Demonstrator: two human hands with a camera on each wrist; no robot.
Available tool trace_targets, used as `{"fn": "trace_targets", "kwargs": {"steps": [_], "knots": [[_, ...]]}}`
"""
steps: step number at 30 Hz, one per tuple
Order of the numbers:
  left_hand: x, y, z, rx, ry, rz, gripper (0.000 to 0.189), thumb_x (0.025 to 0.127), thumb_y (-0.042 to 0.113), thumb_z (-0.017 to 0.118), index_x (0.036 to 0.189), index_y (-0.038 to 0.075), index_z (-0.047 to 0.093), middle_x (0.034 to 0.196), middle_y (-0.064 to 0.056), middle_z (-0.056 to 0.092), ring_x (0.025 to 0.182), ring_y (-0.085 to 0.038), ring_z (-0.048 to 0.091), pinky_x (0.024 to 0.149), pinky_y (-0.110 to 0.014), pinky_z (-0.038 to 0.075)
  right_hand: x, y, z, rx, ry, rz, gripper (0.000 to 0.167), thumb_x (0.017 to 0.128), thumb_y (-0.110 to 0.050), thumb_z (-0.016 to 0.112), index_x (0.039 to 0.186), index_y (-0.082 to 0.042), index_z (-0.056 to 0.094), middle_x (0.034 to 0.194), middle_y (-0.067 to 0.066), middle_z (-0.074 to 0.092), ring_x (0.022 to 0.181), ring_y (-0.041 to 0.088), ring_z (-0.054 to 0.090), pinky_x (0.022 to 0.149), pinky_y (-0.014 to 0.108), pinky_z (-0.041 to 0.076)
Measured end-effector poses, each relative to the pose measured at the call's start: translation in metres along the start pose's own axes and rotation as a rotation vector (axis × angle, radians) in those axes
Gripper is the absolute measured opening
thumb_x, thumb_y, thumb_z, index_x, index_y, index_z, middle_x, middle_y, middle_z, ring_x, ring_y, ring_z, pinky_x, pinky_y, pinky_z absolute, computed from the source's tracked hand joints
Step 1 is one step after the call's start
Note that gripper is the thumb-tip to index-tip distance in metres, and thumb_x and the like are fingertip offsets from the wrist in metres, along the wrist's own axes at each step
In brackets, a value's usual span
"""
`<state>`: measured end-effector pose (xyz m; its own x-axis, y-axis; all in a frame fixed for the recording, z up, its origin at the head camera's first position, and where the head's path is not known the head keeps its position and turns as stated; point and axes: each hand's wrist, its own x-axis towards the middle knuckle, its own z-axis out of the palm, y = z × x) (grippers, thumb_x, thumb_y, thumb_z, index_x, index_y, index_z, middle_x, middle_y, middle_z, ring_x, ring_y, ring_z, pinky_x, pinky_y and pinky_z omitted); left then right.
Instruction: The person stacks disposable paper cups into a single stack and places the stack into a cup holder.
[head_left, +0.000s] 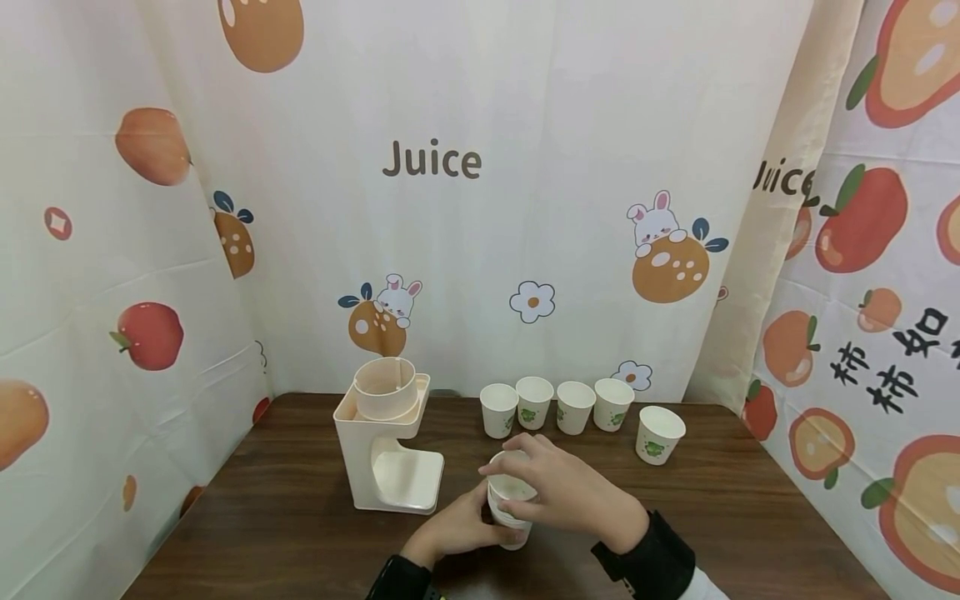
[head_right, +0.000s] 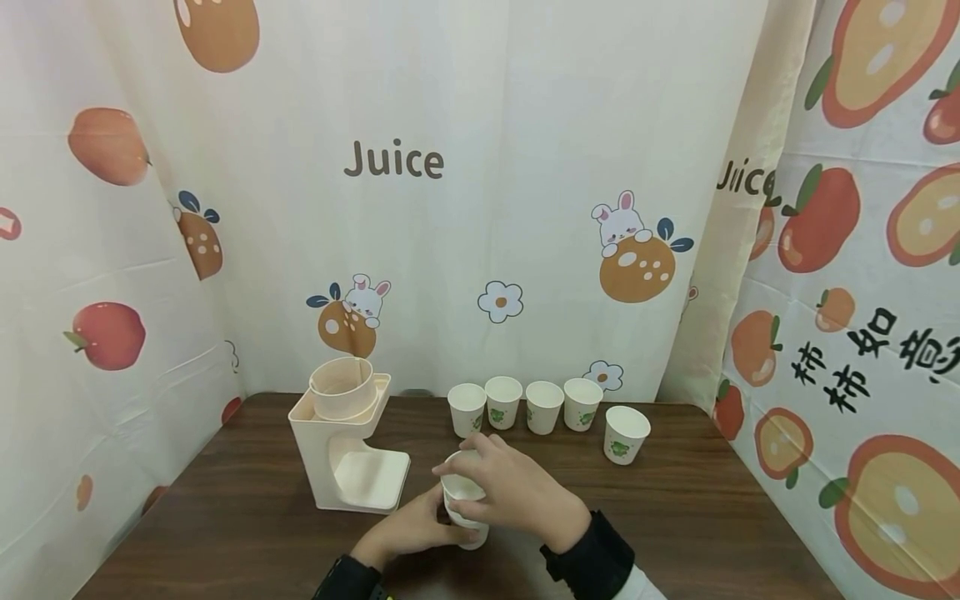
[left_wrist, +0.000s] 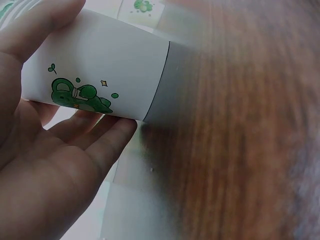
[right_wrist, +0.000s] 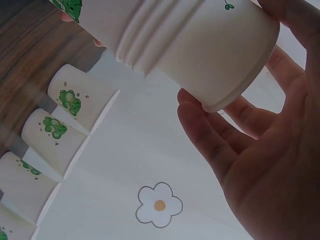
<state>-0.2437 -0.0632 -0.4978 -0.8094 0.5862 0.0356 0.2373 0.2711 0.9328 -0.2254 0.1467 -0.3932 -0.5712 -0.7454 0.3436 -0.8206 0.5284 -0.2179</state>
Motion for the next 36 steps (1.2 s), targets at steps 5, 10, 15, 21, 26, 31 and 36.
{"fn": "trace_targets", "kwargs": {"steps": [5, 10, 15, 21, 26, 31, 36], "knots": [[0.000, 0.001, 0.000, -0.016, -0.011, 0.011, 0.074, 0.085, 0.029, 0.081, 0.147, 0.019, 0.042, 0.133, 0.002, 0.055, 0.117, -0.014, 0.054, 0.097, -0.041, 0.042, -0.001, 0.003, 0.004, 0.011, -0.033, 0.022, 0.035, 0.094, -0.037, 0.072, 0.128, -0.031, 0.067, 0.125, -0.002, 0.055, 0.112, 0.015, 0.053, 0.084, 0.032, 0.051], [0.000, 0.001, 0.000, -0.042, -0.040, 0.041, 0.064, 0.088, 0.029, 0.078, 0.143, 0.018, 0.047, 0.132, 0.000, 0.058, 0.114, -0.011, 0.056, 0.094, -0.034, 0.045, -0.002, 0.007, 0.011, -0.002, -0.038, 0.004, 0.037, 0.093, -0.038, 0.072, 0.129, -0.028, 0.067, 0.125, 0.001, 0.056, 0.109, 0.018, 0.056, 0.083, 0.034, 0.052], [0.000, -0.001, 0.000, -0.048, -0.055, 0.049, 0.062, 0.089, 0.032, 0.077, 0.142, 0.017, 0.048, 0.129, 0.000, 0.060, 0.110, -0.011, 0.058, 0.092, -0.032, 0.046, -0.004, 0.010, 0.017, -0.018, -0.036, -0.011, 0.038, 0.094, -0.039, 0.072, 0.129, -0.026, 0.067, 0.124, 0.002, 0.057, 0.111, 0.020, 0.056, 0.085, 0.035, 0.052], [0.000, -0.002, -0.001, -0.050, -0.055, 0.030, 0.066, 0.089, 0.035, 0.076, 0.144, 0.016, 0.046, 0.128, -0.001, 0.059, 0.110, -0.012, 0.057, 0.093, -0.033, 0.045, -0.005, 0.011, 0.018, -0.017, -0.051, 0.013, 0.040, 0.092, -0.042, 0.072, 0.129, -0.028, 0.066, 0.125, 0.000, 0.056, 0.112, 0.017, 0.054, 0.087, 0.033, 0.052], [0.000, -0.001, -0.001, -0.038, -0.047, 0.018, 0.072, 0.089, 0.034, 0.076, 0.148, 0.013, 0.041, 0.131, -0.001, 0.057, 0.113, -0.012, 0.055, 0.094, -0.033, 0.045, -0.005, 0.012, 0.018, 0.003, -0.065, 0.026, 0.042, 0.092, -0.043, 0.073, 0.130, -0.027, 0.066, 0.125, 0.000, 0.056, 0.113, 0.017, 0.053, 0.087, 0.034, 0.052], [-0.001, 0.001, -0.001, -0.016, -0.030, 0.005, 0.076, 0.088, 0.031, 0.077, 0.149, 0.008, 0.038, 0.131, -0.002, 0.056, 0.114, -0.013, 0.055, 0.094, -0.035, 0.045, -0.005, 0.013, 0.018, 0.015, -0.079, 0.045, 0.044, 0.094, -0.046, 0.069, 0.133, -0.027, 0.065, 0.127, 0.001, 0.055, 0.114, 0.018, 0.053, 0.088, 0.035, 0.051], [-0.001, 0.001, -0.001, -0.006, -0.023, 0.004, 0.074, 0.087, 0.033, 0.079, 0.147, 0.013, 0.040, 0.129, 0.002, 0.057, 0.114, -0.012, 0.054, 0.096, -0.036, 0.043, -0.007, 0.013, 0.019, 0.030, -0.102, 0.080, 0.046, 0.096, -0.050, 0.064, 0.135, -0.027, 0.062, 0.132, 0.003, 0.054, 0.118, 0.020, 0.053, 0.089, 0.036, 0.051]]}}
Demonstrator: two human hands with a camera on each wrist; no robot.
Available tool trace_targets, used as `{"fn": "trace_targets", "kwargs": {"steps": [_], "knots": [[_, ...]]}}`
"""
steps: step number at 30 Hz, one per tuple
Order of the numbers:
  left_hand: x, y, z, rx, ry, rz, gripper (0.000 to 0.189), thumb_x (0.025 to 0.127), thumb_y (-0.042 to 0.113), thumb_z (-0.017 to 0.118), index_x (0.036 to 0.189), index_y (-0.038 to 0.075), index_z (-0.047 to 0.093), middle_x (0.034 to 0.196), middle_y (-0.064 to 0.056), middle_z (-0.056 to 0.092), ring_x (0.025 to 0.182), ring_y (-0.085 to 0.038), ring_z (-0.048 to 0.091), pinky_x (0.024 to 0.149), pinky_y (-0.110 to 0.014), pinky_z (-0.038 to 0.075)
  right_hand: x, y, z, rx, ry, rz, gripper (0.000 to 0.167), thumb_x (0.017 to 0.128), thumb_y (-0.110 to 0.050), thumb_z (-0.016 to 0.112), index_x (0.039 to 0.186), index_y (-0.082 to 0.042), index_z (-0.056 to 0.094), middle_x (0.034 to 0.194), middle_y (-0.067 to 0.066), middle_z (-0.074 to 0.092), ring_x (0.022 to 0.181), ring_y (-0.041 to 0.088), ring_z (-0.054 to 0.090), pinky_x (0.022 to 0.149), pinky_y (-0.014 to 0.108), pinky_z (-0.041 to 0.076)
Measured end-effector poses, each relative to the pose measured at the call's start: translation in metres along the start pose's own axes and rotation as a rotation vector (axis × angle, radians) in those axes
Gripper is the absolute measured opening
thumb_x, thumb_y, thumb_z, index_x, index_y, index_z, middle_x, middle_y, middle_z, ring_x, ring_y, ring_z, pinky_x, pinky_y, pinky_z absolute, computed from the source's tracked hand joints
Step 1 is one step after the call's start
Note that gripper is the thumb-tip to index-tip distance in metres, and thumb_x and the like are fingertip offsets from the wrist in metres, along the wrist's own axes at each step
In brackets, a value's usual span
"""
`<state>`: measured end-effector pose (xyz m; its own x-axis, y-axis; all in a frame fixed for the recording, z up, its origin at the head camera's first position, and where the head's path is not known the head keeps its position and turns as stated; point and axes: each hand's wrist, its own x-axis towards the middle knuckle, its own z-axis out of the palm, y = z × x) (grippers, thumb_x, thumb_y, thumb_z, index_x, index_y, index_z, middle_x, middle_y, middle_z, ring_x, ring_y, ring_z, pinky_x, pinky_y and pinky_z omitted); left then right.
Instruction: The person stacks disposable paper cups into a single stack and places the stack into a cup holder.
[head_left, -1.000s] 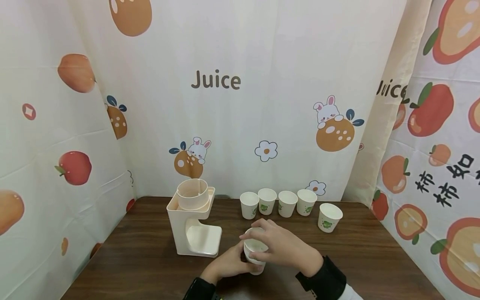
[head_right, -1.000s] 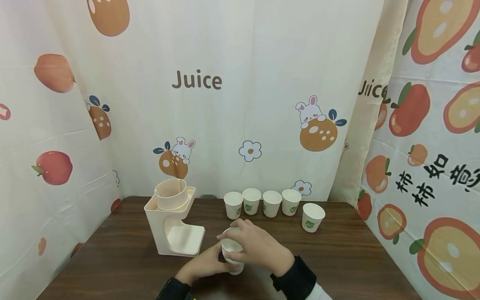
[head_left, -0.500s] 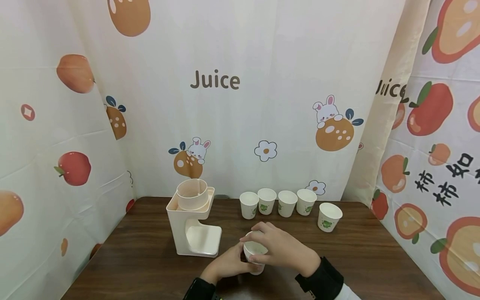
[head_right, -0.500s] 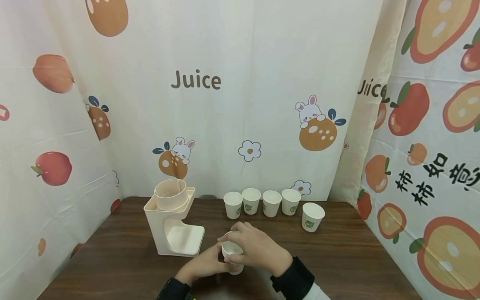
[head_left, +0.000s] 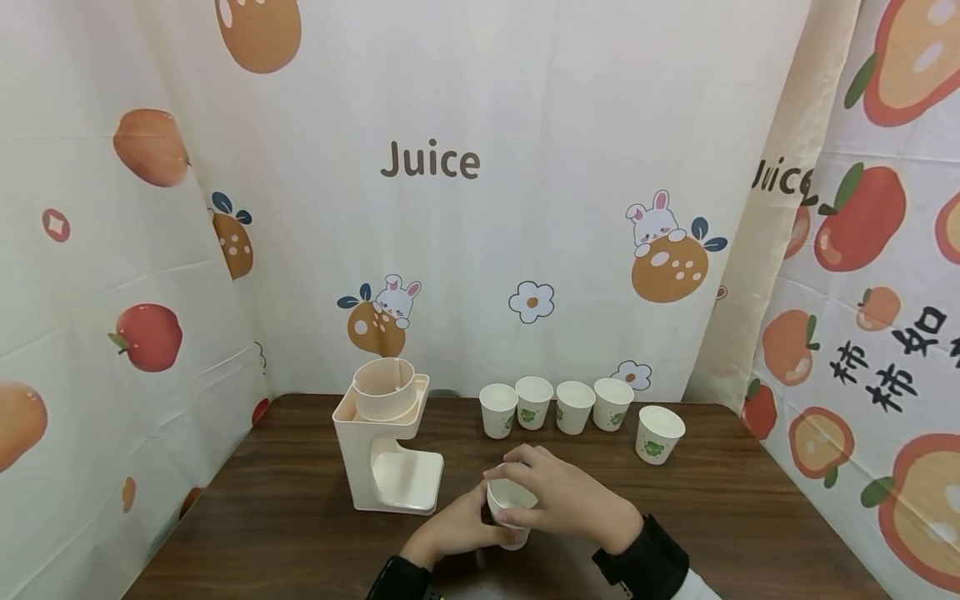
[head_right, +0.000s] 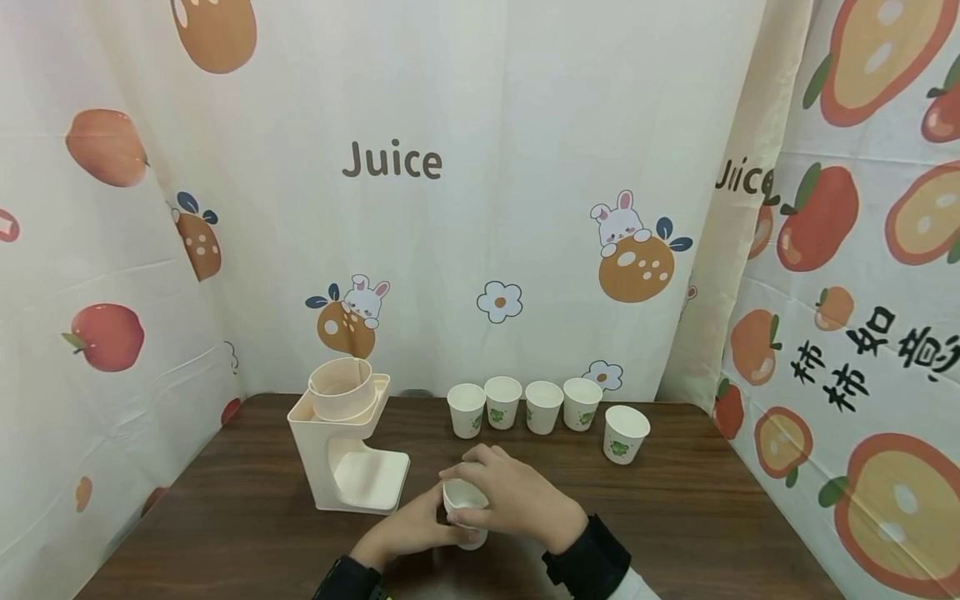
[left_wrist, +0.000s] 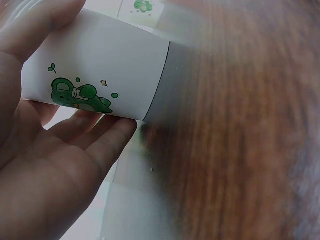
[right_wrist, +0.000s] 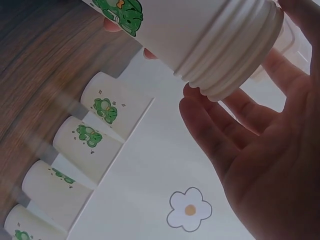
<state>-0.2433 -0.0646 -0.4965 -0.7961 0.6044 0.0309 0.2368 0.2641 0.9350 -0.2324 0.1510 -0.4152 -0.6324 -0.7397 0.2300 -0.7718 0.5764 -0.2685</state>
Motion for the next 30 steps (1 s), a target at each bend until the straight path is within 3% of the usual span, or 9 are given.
{"fn": "trace_targets", "kwargs": {"steps": [11, 18, 30], "knots": [[0.002, -0.002, 0.001, -0.036, -0.006, 0.011, 0.082, 0.086, 0.034, 0.079, 0.152, 0.016, 0.034, 0.130, -0.001, 0.056, 0.115, -0.015, 0.056, 0.095, -0.037, 0.044, -0.006, 0.004, -0.004, -0.001, 0.012, 0.029, 0.048, 0.099, -0.052, 0.058, 0.137, -0.023, 0.060, 0.134, 0.003, 0.055, 0.119, 0.021, 0.056, 0.091, 0.038, 0.051], [0.002, -0.002, 0.003, -0.021, 0.026, 0.003, 0.092, 0.084, 0.032, 0.082, 0.157, 0.021, 0.028, 0.130, 0.003, 0.057, 0.118, -0.019, 0.055, 0.097, -0.046, 0.042, -0.012, 0.014, -0.011, -0.048, 0.099, 0.016, 0.043, 0.101, -0.045, 0.059, 0.134, -0.019, 0.062, 0.125, -0.003, 0.059, 0.113, 0.014, 0.059, 0.091, 0.036, 0.051], [0.003, -0.001, 0.003, 0.010, 0.038, 0.002, 0.088, 0.083, 0.030, 0.084, 0.154, 0.021, 0.033, 0.130, 0.006, 0.057, 0.122, -0.019, 0.054, 0.099, -0.047, 0.041, -0.031, 0.043, -0.018, -0.087, 0.233, 0.062, 0.028, 0.097, -0.028, 0.069, 0.122, -0.015, 0.067, 0.118, -0.007, 0.061, 0.110, 0.014, 0.059, 0.087, 0.037, 0.052]]}}
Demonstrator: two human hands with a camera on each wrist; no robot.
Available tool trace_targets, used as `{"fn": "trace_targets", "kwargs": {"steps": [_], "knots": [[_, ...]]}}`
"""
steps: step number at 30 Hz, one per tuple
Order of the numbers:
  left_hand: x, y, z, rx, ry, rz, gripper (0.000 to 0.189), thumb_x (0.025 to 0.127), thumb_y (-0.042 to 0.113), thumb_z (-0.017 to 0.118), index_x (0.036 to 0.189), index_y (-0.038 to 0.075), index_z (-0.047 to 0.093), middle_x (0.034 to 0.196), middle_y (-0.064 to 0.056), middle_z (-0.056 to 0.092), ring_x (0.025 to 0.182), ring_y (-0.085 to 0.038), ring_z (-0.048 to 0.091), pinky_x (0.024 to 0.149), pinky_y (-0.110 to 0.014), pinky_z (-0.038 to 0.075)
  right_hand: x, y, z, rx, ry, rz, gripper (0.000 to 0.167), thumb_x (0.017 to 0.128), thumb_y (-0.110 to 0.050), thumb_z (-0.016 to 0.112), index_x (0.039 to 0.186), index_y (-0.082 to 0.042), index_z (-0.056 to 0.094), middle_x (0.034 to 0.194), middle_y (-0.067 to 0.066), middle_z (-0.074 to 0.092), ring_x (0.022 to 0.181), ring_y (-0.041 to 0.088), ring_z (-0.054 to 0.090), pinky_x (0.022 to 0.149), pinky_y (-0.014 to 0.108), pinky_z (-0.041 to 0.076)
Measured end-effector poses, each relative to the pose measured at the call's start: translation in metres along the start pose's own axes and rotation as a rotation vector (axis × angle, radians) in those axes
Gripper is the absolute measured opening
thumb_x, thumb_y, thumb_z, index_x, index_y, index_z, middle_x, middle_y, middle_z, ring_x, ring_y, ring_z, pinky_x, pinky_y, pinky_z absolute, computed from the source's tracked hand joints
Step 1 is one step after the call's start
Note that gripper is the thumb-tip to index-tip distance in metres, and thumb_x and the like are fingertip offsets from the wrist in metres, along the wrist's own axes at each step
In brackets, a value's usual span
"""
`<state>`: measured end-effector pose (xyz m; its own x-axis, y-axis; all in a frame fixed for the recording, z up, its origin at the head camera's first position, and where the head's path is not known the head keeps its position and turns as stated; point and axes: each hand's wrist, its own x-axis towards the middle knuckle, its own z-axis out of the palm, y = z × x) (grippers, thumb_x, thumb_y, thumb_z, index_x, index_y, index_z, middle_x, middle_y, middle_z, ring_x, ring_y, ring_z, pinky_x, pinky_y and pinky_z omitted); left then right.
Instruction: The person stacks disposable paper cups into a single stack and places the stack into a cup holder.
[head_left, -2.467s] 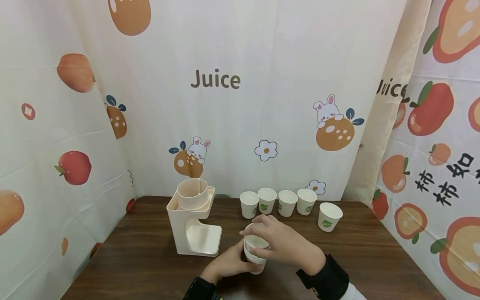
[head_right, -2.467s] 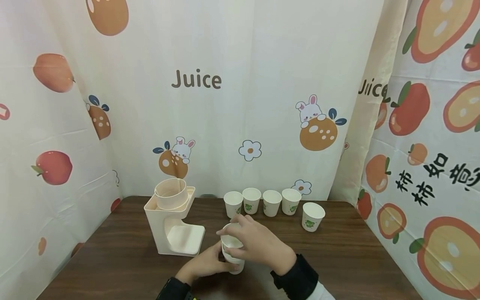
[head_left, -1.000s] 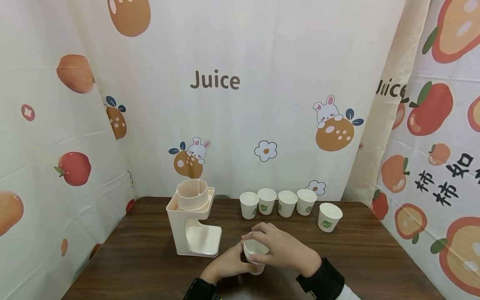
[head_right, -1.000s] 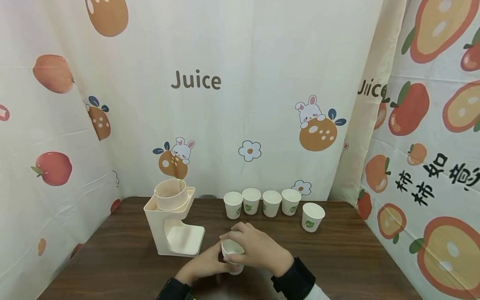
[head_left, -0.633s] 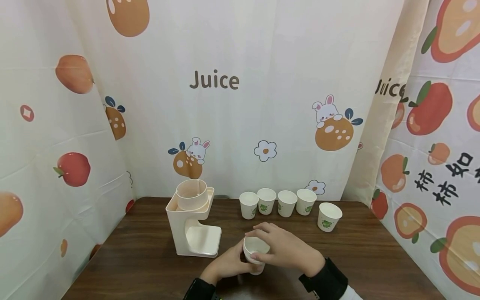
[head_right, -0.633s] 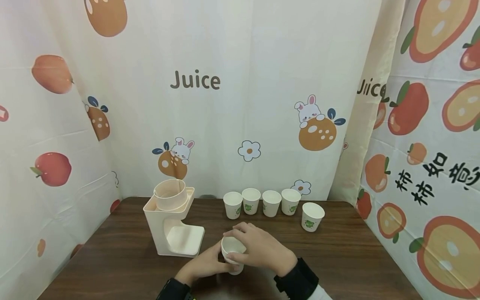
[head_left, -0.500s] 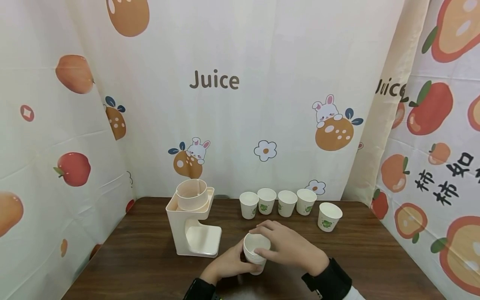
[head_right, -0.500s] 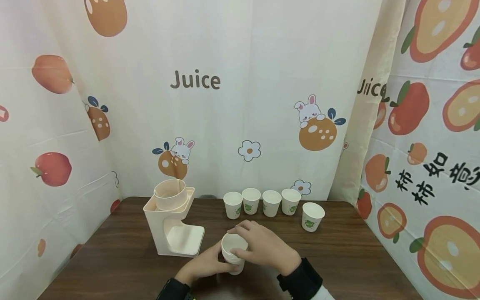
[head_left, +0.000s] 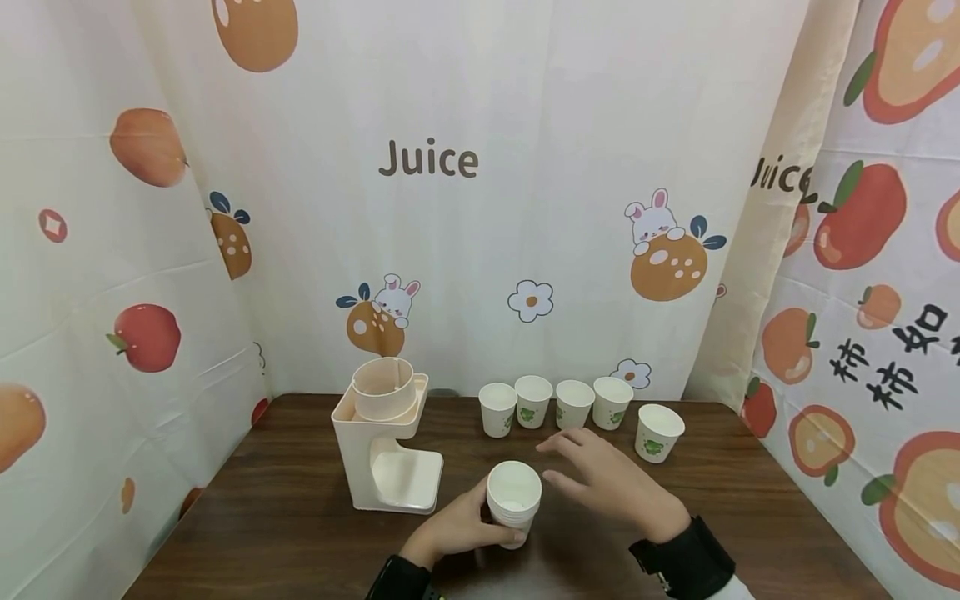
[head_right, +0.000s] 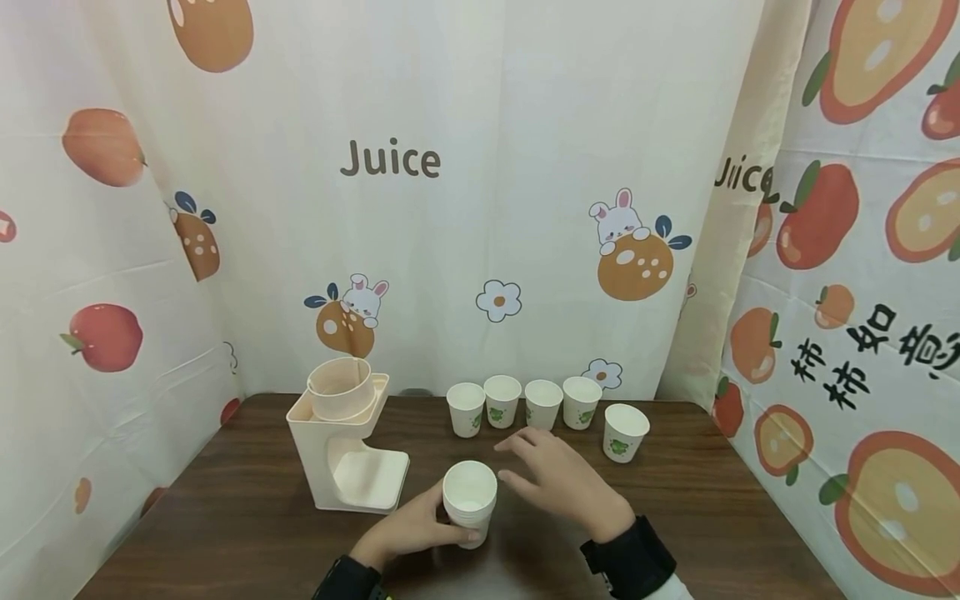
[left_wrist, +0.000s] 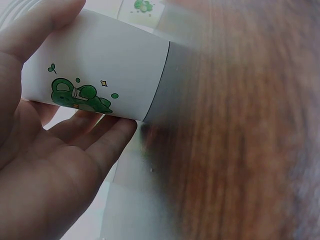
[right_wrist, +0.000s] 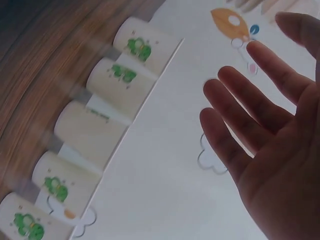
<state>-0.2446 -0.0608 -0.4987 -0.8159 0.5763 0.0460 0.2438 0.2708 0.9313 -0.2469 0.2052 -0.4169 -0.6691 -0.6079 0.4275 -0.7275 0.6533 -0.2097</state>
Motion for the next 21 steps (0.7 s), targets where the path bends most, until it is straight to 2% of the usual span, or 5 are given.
{"fn": "trace_targets", "kwargs": {"steps": [7, 15, 21], "knots": [[0.000, -0.001, 0.001, 0.009, 0.016, 0.003, 0.089, 0.081, 0.030, 0.085, 0.154, 0.020, 0.034, 0.130, 0.006, 0.058, 0.122, -0.019, 0.053, 0.100, -0.047, 0.040, -0.005, 0.025, -0.003, -0.102, 0.115, 0.031, 0.026, 0.091, -0.018, 0.076, 0.116, -0.016, 0.068, 0.114, -0.003, 0.064, 0.110, 0.018, 0.061, 0.085, 0.040, 0.052], [0.000, -0.001, 0.001, 0.006, 0.031, 0.005, 0.088, 0.080, 0.031, 0.086, 0.153, 0.023, 0.036, 0.129, 0.007, 0.059, 0.122, -0.019, 0.053, 0.102, -0.049, 0.037, -0.011, 0.044, -0.006, -0.150, 0.163, 0.086, 0.024, 0.089, -0.015, 0.076, 0.112, -0.013, 0.070, 0.108, 0.000, 0.066, 0.103, 0.023, 0.062, 0.082, 0.042, 0.051], [-0.001, 0.001, 0.001, 0.000, 0.027, -0.004, 0.088, 0.081, 0.030, 0.086, 0.153, 0.022, 0.036, 0.129, 0.007, 0.058, 0.123, -0.020, 0.052, 0.102, -0.050, 0.036, -0.015, 0.059, -0.006, -0.220, 0.212, 0.133, 0.022, 0.088, -0.013, 0.076, 0.109, -0.010, 0.071, 0.106, 0.006, 0.069, 0.096, 0.028, 0.062, 0.074, 0.045, 0.049]]}}
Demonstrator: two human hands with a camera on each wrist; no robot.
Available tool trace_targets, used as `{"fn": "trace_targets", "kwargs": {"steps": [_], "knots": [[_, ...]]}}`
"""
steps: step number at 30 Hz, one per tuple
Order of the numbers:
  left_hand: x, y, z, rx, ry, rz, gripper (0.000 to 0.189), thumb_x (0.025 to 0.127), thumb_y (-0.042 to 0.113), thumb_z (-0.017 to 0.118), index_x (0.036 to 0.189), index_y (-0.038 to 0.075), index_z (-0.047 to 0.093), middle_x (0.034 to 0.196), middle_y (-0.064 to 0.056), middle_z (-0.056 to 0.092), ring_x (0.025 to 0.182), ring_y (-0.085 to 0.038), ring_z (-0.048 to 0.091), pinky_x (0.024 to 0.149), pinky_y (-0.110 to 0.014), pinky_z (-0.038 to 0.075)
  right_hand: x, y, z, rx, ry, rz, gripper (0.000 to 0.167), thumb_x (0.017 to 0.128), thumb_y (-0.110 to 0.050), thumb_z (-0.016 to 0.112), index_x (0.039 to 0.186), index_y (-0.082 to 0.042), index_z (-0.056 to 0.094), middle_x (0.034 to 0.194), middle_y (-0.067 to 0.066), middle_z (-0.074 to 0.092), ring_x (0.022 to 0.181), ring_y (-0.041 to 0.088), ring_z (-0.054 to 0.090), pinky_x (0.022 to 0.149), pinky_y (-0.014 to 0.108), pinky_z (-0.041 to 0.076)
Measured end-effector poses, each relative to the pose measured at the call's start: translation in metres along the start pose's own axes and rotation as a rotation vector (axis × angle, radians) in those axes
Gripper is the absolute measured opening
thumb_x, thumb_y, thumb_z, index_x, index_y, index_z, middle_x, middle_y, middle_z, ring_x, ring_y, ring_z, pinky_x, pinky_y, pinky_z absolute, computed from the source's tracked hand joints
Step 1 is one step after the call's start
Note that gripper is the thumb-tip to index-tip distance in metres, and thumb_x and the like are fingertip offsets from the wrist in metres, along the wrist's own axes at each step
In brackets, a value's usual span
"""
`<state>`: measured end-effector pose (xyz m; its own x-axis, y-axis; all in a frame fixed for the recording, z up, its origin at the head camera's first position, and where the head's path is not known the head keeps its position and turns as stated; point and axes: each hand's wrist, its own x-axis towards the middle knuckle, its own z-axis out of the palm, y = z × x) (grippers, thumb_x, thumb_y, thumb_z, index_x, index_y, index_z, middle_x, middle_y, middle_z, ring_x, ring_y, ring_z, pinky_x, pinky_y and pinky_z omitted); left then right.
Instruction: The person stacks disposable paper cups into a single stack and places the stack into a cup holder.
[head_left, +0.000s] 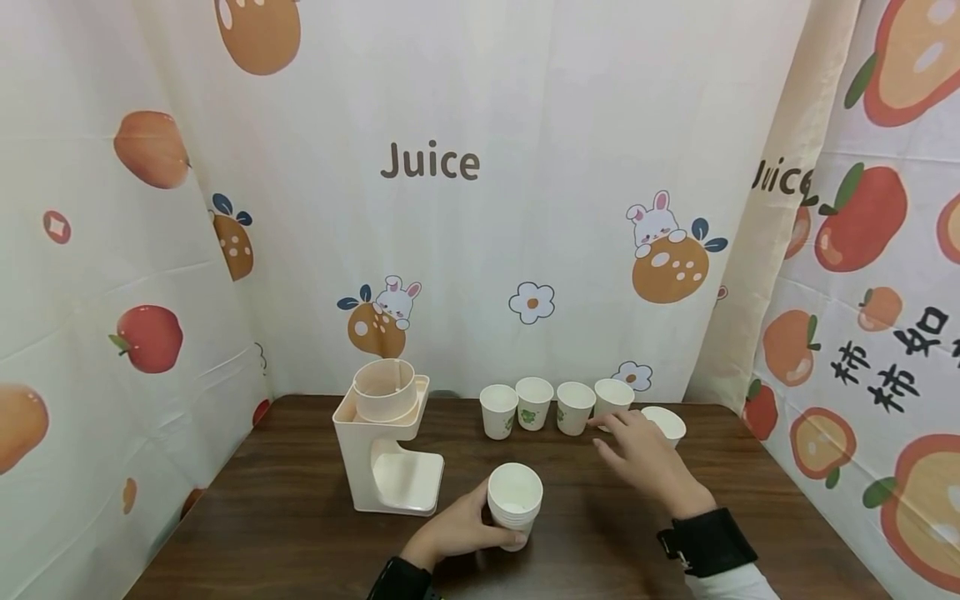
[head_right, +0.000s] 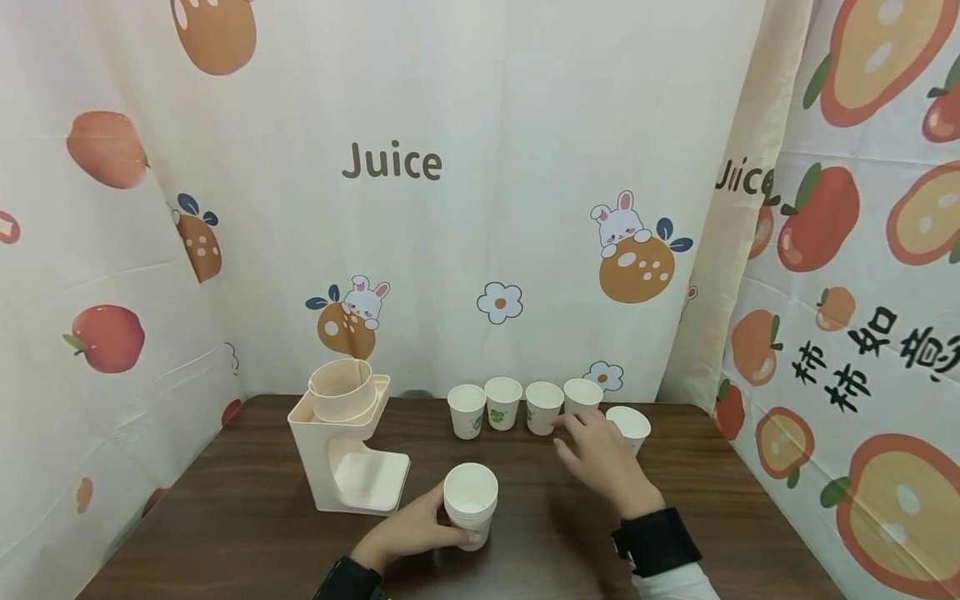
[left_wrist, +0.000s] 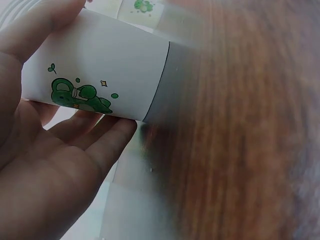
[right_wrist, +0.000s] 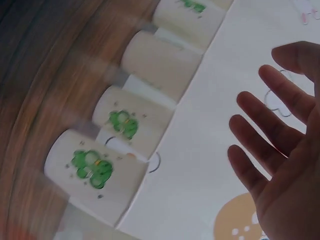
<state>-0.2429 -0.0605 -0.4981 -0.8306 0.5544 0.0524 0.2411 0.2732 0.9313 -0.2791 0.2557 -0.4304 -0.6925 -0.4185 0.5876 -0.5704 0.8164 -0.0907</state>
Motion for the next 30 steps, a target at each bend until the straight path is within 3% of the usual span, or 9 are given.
{"fn": "trace_targets", "kwargs": {"steps": [7, 13, 20, 30], "knots": [[0.000, 0.000, -0.001, -0.002, 0.001, 0.006, 0.087, 0.081, 0.026, 0.085, 0.152, 0.023, 0.035, 0.129, 0.007, 0.058, 0.123, -0.021, 0.053, 0.102, -0.050, 0.037, -0.002, 0.018, 0.004, -0.067, 0.095, 0.029, 0.020, 0.085, -0.011, 0.075, 0.105, -0.007, 0.072, 0.099, 0.009, 0.068, 0.088, 0.032, 0.063, 0.069, 0.047, 0.050], [0.002, -0.001, -0.001, -0.010, -0.004, 0.000, 0.088, 0.081, 0.028, 0.085, 0.153, 0.024, 0.035, 0.130, 0.008, 0.058, 0.123, -0.020, 0.053, 0.101, -0.050, 0.038, -0.002, 0.036, 0.005, -0.117, 0.142, 0.127, 0.018, 0.086, -0.012, 0.074, 0.102, -0.004, 0.071, 0.099, 0.015, 0.068, 0.092, 0.038, 0.062, 0.072, 0.053, 0.049], [0.004, -0.002, -0.001, -0.023, -0.017, -0.001, 0.087, 0.081, 0.027, 0.085, 0.152, 0.023, 0.035, 0.130, 0.006, 0.057, 0.122, -0.019, 0.053, 0.101, -0.049, 0.038, -0.007, 0.056, 0.012, -0.143, 0.241, 0.170, 0.028, 0.080, -0.012, 0.078, 0.104, 0.002, 0.070, 0.102, 0.024, 0.065, 0.093, 0.047, 0.059, 0.071, 0.060, 0.048], [0.001, -0.001, 0.001, -0.013, -0.004, -0.009, 0.087, 0.081, 0.027, 0.085, 0.152, 0.023, 0.036, 0.129, 0.008, 0.058, 0.122, -0.018, 0.052, 0.102, -0.048, 0.037, -0.016, 0.074, 0.018, -0.143, 0.086, 0.364, 0.048, 0.086, -0.026, 0.077, 0.120, 0.004, 0.063, 0.119, 0.031, 0.054, 0.106, 0.053, 0.049, 0.077, 0.066, 0.043]]}}
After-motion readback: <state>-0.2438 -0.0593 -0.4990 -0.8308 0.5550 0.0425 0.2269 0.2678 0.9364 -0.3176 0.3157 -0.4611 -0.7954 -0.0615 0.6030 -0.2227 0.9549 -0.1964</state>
